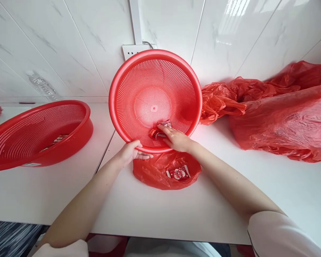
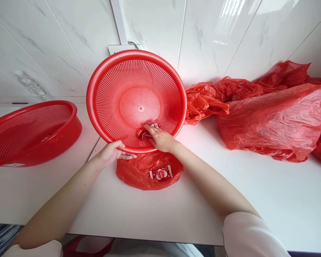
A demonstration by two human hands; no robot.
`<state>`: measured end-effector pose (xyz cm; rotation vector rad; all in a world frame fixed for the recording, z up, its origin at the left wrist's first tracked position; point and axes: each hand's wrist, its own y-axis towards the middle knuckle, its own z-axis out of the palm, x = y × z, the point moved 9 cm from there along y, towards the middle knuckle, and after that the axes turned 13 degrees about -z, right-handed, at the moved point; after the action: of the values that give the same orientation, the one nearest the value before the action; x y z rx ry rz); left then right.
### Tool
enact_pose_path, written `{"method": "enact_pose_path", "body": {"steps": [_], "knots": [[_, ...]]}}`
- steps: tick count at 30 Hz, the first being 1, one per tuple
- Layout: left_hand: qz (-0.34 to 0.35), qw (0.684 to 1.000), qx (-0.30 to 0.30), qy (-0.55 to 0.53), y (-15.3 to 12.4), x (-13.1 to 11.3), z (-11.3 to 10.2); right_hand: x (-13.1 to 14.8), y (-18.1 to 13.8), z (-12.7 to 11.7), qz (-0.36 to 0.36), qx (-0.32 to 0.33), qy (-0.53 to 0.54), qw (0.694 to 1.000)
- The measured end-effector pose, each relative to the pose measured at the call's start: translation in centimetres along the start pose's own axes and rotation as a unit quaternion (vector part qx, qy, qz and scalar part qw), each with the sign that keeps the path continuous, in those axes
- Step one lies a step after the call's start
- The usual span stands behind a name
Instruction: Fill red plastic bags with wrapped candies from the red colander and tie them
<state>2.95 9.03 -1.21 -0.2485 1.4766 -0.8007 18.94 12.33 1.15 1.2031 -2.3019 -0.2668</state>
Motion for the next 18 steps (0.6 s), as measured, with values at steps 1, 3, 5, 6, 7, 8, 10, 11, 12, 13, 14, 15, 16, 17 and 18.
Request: {"method": "enact_pose_path", "body": {"steps": [1, 3, 5, 6, 7, 8, 10, 11, 12, 13, 14, 15, 16, 17, 18], "knots": [[0.001, 1.0, -0.001, 0.004, 0.0, 0.1, 0.0, 0.0, 0.1, 0.1, -0.003, 0.008, -0.003, 1.0], [0.002, 1.0, -0.005, 0.007, 0.1, 0.2, -0.1, 0.2, 0.4, 0.4, -0.015, 0.029, 0.0, 0.999], [0.002, 1.0, -0.01, 0.005, 0.1, 0.2, -0.1, 0.2, 0.7, 0.5, -0.013, 0.047, 0.002, 0.999], [0.002, 1.0, -0.013, 0.003, 0.1, 0.1, -0.1, 0.1, 0.8, 0.4, -0.003, 0.05, -0.005, 0.999], [0.001, 1.0, -0.016, 0.002, 0.1, 0.1, -0.1, 0.0, 0.9, 0.3, 0.008, 0.047, -0.017, 0.999], [0.0, 1.0, -0.017, 0.001, 0.0, 0.1, 0.0, 0.1, 0.9, 0.2, 0.016, 0.043, -0.032, 0.998], [0.001, 1.0, -0.018, 0.0, -0.1, 0.0, 0.1, 0.4, 1.0, 0.2, 0.023, 0.037, -0.055, 0.998], [0.003, 1.0, -0.019, 0.0, -0.2, -0.1, 0.2, 0.6, 1.0, 0.4, 0.021, 0.039, -0.061, 0.997], [0.005, 1.0, -0.019, 0.0, -0.2, -0.1, 0.2, 0.8, 1.0, 0.7, 0.018, 0.044, -0.063, 0.997], [0.007, 1.0, -0.02, 0.002, -0.3, -0.1, 0.2, 0.9, 0.9, 0.9, 0.017, 0.049, -0.064, 0.997], [0.008, 1.0, -0.02, 0.004, -0.2, -0.1, 0.2, 0.9, 0.9, 1.1, 0.017, 0.052, -0.064, 0.996], [0.007, 1.0, -0.021, 0.007, -0.2, 0.0, 0.2, 0.9, 0.8, 1.2, 0.018, 0.052, -0.063, 0.997], [0.006, 1.0, -0.021, 0.009, -0.1, 0.0, 0.1, 0.9, 0.8, 1.2, 0.016, 0.05, -0.057, 0.997], [0.005, 1.0, -0.021, 0.009, 0.0, 0.1, 0.0, 0.9, 0.7, 1.1, 0.012, 0.046, -0.047, 0.998], [0.005, 1.0, -0.021, 0.009, 0.0, 0.1, 0.0, 0.9, 0.7, 0.9, 0.008, 0.038, -0.029, 0.999]]}}
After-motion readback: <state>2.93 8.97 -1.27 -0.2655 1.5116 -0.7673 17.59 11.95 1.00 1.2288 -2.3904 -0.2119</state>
